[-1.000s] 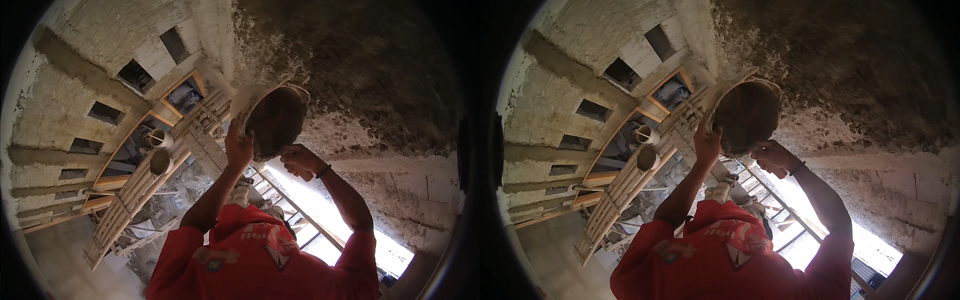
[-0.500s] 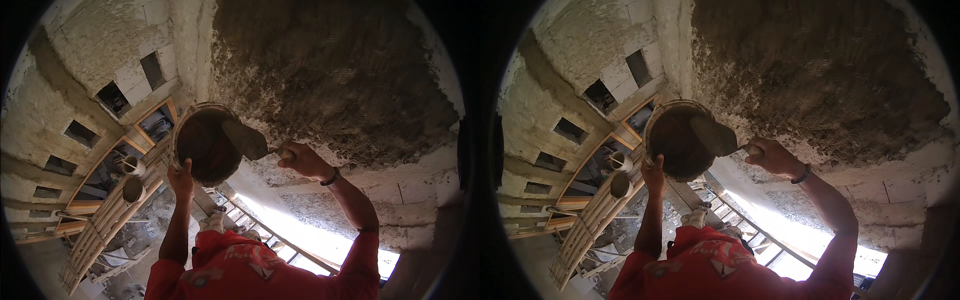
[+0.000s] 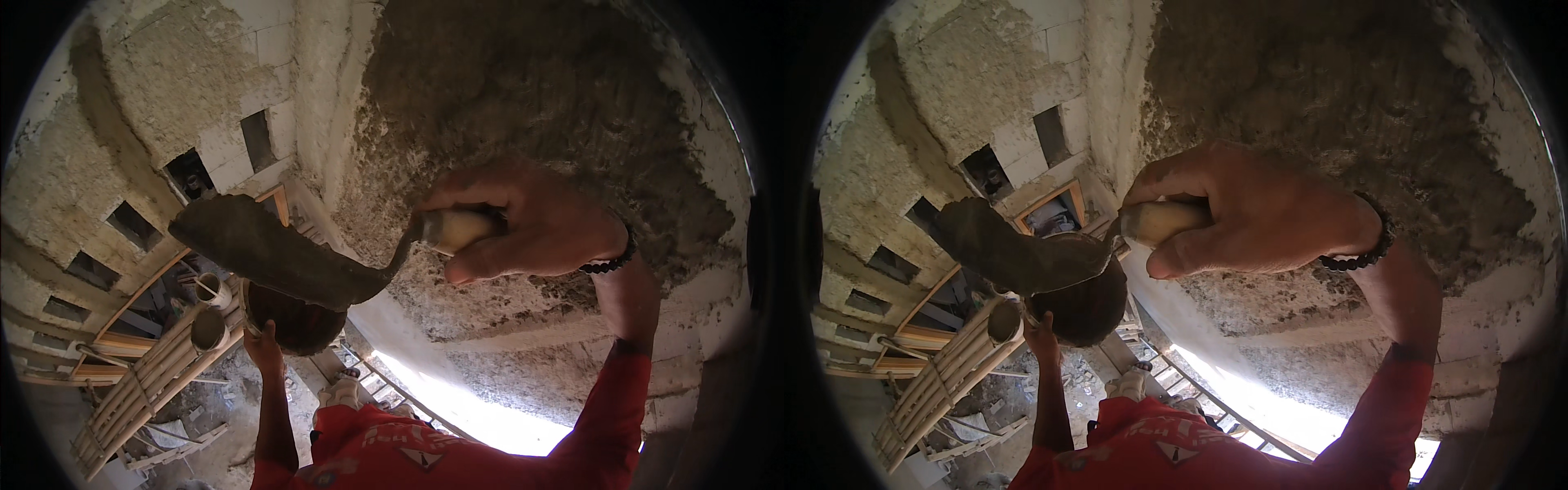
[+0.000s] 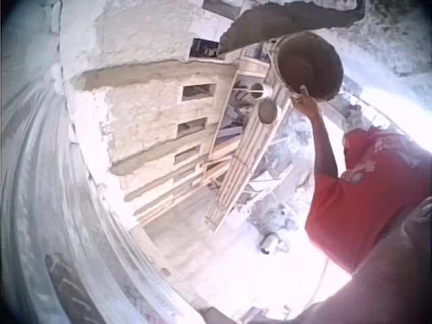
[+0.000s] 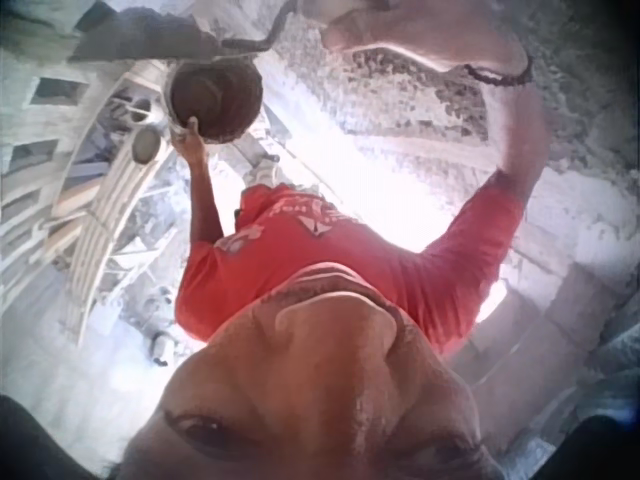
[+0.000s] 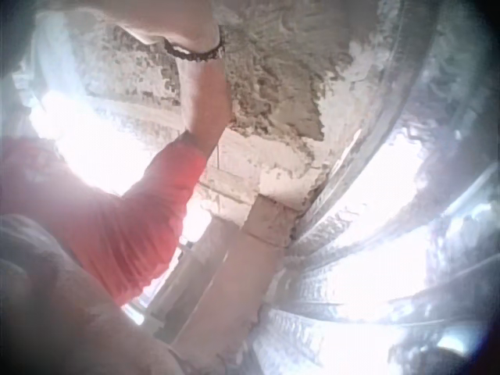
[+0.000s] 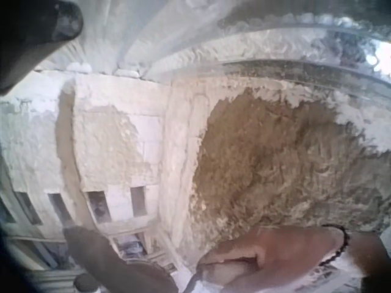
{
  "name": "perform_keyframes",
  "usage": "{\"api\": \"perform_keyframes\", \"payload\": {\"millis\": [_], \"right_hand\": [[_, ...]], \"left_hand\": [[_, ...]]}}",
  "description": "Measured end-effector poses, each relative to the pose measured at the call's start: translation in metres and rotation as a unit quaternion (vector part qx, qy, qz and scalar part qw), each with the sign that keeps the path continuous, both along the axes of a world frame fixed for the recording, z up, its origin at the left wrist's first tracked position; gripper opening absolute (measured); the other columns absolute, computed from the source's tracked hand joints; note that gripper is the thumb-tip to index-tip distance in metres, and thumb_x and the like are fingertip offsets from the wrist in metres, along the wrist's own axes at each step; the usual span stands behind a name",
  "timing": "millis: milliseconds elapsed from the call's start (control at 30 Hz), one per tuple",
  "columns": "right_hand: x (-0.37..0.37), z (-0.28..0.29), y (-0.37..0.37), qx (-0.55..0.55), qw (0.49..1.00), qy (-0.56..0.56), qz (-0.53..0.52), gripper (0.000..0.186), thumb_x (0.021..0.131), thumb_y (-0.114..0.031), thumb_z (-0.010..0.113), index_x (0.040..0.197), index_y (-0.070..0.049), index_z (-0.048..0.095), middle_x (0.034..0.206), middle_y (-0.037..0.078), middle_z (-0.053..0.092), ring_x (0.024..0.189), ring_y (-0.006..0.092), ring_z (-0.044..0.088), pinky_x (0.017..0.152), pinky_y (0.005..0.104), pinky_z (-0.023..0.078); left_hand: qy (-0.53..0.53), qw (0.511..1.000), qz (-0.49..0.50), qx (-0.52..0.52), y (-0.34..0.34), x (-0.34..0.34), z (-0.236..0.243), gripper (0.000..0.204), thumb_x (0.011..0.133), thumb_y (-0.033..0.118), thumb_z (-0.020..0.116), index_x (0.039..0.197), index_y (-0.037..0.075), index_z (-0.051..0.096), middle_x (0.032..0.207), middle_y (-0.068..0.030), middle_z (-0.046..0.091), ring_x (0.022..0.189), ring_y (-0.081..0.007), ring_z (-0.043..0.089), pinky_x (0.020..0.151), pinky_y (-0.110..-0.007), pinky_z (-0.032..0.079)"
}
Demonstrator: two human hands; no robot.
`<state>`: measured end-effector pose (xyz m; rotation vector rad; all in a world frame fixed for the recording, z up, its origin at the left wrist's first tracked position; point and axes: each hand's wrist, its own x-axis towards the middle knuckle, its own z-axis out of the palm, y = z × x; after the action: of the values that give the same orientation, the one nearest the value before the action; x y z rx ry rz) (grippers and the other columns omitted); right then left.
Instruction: The person applies plaster to a wall using a trowel and a bucket of material while standing on scaffolding.
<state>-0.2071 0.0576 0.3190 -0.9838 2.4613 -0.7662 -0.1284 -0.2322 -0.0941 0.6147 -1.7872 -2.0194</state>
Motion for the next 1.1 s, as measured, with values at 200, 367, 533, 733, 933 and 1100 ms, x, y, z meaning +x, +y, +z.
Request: {"api": "perform_keyframes", "payload": {"millis": [200,367,533,733,933,1100], "right_hand": [[-0.074,-0.042,0.095,-0.052,0.951,-0.047,-0.303,0.038,0.092,-0.031,0.065,0.116,-0.001,0.057,0.083,0.006,0.062,0.066,0.0121,0.06,0.057,0.0264,0.054],[-0.054,0.021,0.198,-0.054,0.848,0.266,-0.455,0.034,0.094,-0.031,0.062,0.116,-0.005,0.059,0.073,-0.001,0.055,0.057,0.0062,0.053,0.05,0.0251,0.046],[-0.002,-0.077,0.135,-0.059,0.881,-0.008,-0.47,0.033,0.091,-0.026,0.063,0.112,-0.002,0.056,0.071,0.0,0.054,0.053,0.0083,0.056,0.044,0.0257,0.047],[0.063,-0.222,0.055,-0.067,0.855,-0.398,-0.326,0.02,0.088,-0.012,0.061,0.102,-0.001,0.054,0.074,0.007,0.06,0.058,0.0143,0.06,0.051,0.0297,0.052],[0.065,-0.279,0.0,-0.374,0.654,-0.533,-0.385,0.022,0.092,-0.023,0.061,0.103,-0.004,0.055,0.081,0.008,0.06,0.064,0.0153,0.06,0.054,0.0295,0.053],[0.033,-0.331,-0.029,-0.456,0.603,-0.482,-0.444,0.018,0.09,-0.02,0.061,0.098,-0.005,0.056,0.081,0.008,0.059,0.064,0.0164,0.06,0.053,0.0312,0.053]], "left_hand": [[-0.012,1.0,0.004,0.015,-0.004,0.002,-0.003,0.035,0.082,-0.003,0.062,0.117,-0.003,0.058,0.11,-0.0092,0.065,0.099,-0.019,0.06,0.09,-0.031,0.045],[-0.018,0.999,0.01,0.025,-0.005,0.013,-0.013,0.033,0.081,-0.001,0.063,0.114,-0.004,0.059,0.108,-0.0098,0.066,0.096,-0.0179,0.06,0.088,-0.031,0.046],[0.002,0.994,0.014,0.104,0.022,0.002,-0.013,0.031,0.081,0.001,0.065,0.111,-0.002,0.06,0.105,-0.0074,0.066,0.092,-0.0162,0.06,0.085,-0.03,0.046],[0.013,0.99,-0.066,0.125,0.062,-0.018,-0.011,0.037,0.085,-0.001,0.062,0.122,-0.001,0.057,0.117,-0.0069,0.063,0.105,-0.014,0.058,0.094,-0.029,0.044],[-0.02,0.996,-0.064,0.067,0.094,-0.024,0.021,0.03,0.088,0.006,0.065,0.116,-0.001,0.059,0.104,-0.0061,0.065,0.092,-0.0127,0.06,0.082,-0.027,0.047],[0.038,0.994,-0.062,0.077,0.121,-0.025,0.018,0.039,0.087,0.0,0.061,0.125,-0.003,0.054,0.108,-0.0129,0.066,0.1,-0.0187,0.062,0.09,-0.03,0.047]]}}
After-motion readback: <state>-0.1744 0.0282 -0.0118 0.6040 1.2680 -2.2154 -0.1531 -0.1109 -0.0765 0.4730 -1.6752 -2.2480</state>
